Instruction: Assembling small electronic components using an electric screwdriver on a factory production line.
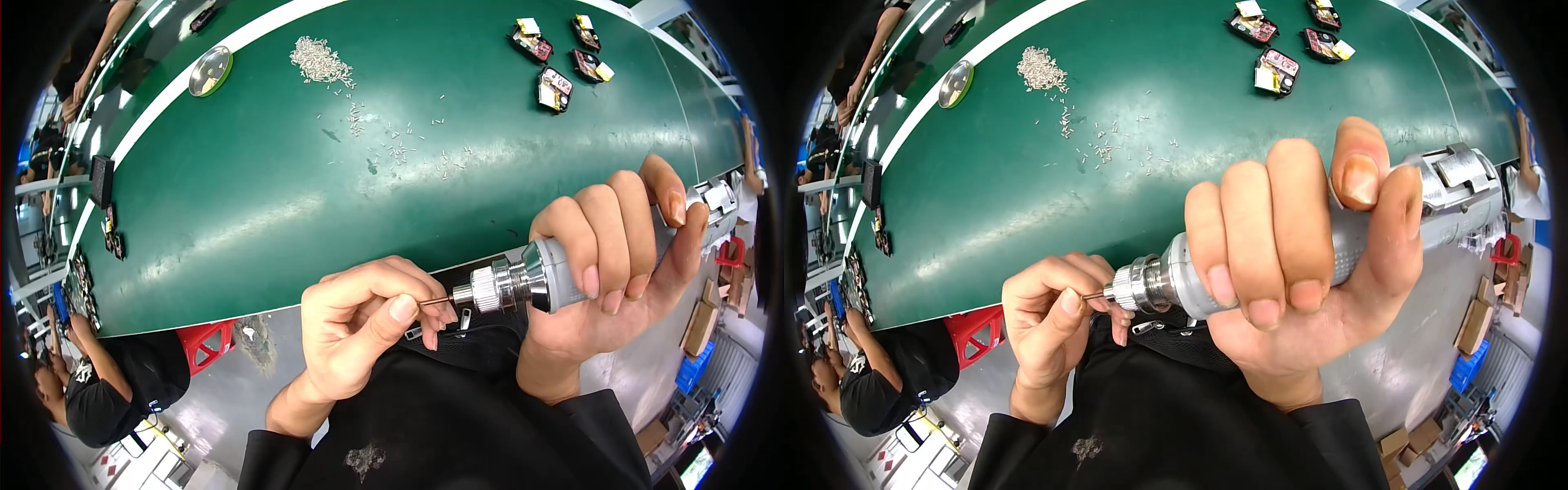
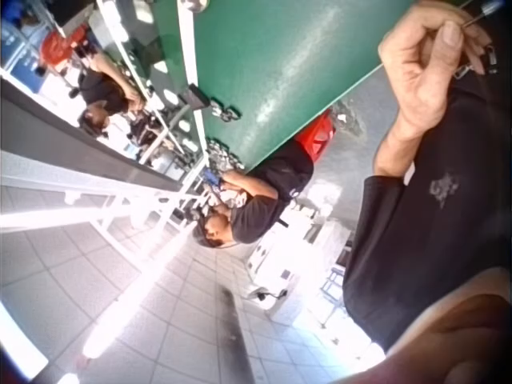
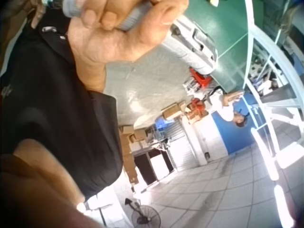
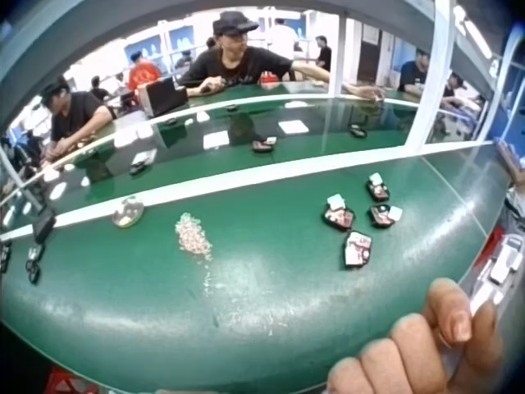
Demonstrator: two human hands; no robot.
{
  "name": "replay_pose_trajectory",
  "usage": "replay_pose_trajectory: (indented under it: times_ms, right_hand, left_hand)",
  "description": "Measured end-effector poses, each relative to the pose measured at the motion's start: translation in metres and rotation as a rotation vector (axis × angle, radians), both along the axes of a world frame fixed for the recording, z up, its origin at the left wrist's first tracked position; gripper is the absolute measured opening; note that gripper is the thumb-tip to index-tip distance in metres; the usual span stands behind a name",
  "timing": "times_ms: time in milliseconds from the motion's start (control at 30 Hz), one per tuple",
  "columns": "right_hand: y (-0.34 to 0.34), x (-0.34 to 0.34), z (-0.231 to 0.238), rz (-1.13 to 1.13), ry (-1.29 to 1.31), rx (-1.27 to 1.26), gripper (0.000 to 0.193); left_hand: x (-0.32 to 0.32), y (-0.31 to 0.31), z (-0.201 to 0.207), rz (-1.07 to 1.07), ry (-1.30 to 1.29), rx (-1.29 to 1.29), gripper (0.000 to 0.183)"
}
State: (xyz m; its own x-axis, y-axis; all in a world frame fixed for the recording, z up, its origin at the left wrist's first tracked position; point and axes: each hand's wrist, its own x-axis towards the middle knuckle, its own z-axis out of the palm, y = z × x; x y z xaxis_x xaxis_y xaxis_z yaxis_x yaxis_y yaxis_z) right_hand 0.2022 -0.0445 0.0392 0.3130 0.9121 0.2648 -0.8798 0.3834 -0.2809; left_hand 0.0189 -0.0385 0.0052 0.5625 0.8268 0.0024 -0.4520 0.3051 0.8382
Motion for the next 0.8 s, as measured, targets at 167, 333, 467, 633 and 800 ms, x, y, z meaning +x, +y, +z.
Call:
replay_pose_trajectory:
  times_ms: [167,333,467,633,800]
  right_hand:
    - [-0.004,0.007,0.001,0.001,-0.118,0.018,0.021]
    - [-0.002,0.009,-0.003,-0.034,-0.237,0.030,0.021]
    - [0.003,0.011,-0.011,-0.042,-0.162,-0.032,0.021]
    - [0.003,0.012,-0.005,-0.120,0.016,-0.138,0.023]
    - [0.008,0.028,-0.019,-0.263,0.013,-0.200,0.020]
  left_hand:
    - [0.004,0.000,0.006,0.085,0.171,0.138,0.011]
    - [0.013,0.010,-0.002,0.213,0.511,0.610,0.003]
    - [0.014,0.016,-0.002,0.158,0.534,0.586,0.005]
    - [0.013,0.041,0.007,0.024,0.520,0.909,0.023]
    - [-0.027,0.148,0.027,0.316,1.074,1.117,0.031]
